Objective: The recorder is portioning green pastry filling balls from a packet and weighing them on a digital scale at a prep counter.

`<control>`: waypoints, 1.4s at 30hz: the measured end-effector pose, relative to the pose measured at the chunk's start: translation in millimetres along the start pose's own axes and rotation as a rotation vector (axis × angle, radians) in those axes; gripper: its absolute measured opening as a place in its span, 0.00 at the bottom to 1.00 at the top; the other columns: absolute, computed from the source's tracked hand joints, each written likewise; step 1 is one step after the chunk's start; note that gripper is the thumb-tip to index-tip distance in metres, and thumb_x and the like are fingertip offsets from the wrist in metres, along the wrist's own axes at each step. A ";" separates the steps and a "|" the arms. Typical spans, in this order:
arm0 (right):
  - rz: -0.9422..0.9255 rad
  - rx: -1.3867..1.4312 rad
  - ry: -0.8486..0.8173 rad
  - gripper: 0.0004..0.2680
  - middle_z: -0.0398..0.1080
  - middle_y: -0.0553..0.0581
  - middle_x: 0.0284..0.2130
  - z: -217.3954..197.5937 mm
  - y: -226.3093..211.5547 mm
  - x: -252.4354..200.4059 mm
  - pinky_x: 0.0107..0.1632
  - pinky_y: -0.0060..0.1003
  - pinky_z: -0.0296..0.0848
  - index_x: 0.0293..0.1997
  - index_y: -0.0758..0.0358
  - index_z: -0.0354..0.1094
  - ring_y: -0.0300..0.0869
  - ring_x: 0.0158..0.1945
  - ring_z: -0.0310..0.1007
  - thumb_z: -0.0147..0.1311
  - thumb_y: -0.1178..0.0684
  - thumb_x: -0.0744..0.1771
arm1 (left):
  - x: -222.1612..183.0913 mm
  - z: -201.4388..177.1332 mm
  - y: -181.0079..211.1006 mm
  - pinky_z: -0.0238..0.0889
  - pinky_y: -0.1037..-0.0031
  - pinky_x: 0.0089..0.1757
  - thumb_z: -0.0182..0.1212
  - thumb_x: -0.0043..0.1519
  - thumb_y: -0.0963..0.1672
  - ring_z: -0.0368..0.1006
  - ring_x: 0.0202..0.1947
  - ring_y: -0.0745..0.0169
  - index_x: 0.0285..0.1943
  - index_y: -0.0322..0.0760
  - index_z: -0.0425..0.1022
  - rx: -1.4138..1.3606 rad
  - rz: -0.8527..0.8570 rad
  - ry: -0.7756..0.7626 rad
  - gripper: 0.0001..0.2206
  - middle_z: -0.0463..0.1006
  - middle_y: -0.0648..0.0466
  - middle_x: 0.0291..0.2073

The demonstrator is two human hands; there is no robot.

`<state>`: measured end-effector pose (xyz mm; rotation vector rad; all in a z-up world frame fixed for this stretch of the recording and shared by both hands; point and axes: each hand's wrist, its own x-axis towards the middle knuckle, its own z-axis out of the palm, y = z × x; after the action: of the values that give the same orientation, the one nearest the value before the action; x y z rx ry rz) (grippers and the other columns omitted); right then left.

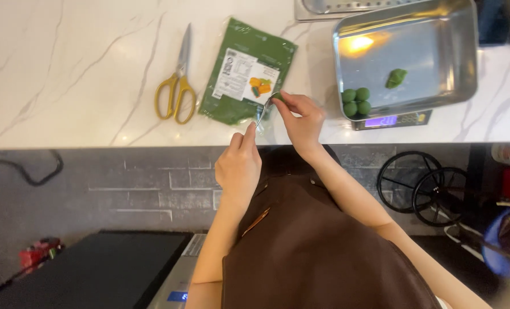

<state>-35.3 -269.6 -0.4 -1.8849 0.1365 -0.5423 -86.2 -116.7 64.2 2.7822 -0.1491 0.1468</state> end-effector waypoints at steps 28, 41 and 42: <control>-0.255 -0.811 -0.336 0.08 0.71 0.54 0.48 -238.3 103.7 90.1 0.59 0.48 0.67 0.53 0.53 0.82 0.52 0.58 0.65 0.67 0.55 0.68 | 120.2 84.8 -94.5 0.61 0.62 0.43 0.66 0.64 0.39 0.72 0.45 0.52 0.60 0.41 0.81 -0.129 0.427 0.107 0.15 0.76 0.54 0.45; -0.177 -0.668 -0.176 0.13 0.68 0.59 0.61 -313.0 71.0 84.8 0.73 0.54 0.62 0.65 0.62 0.74 0.58 0.72 0.58 0.63 0.60 0.71 | 105.5 58.7 42.8 0.69 0.69 0.48 0.62 0.69 0.36 0.74 0.47 0.56 0.67 0.39 0.76 -0.456 0.345 0.214 0.18 0.75 0.50 0.50; -0.173 -0.659 -0.155 0.13 0.68 0.59 0.61 -315.9 71.5 84.3 0.74 0.54 0.61 0.65 0.62 0.74 0.58 0.73 0.57 0.63 0.60 0.71 | 106.3 57.1 53.7 0.69 0.70 0.48 0.63 0.68 0.36 0.74 0.46 0.56 0.67 0.39 0.76 -0.453 0.372 0.219 0.18 0.75 0.50 0.49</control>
<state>-84.8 -597.0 48.3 -2.5912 0.0509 -0.5001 17.2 -195.8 41.8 2.2459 -0.5670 0.4477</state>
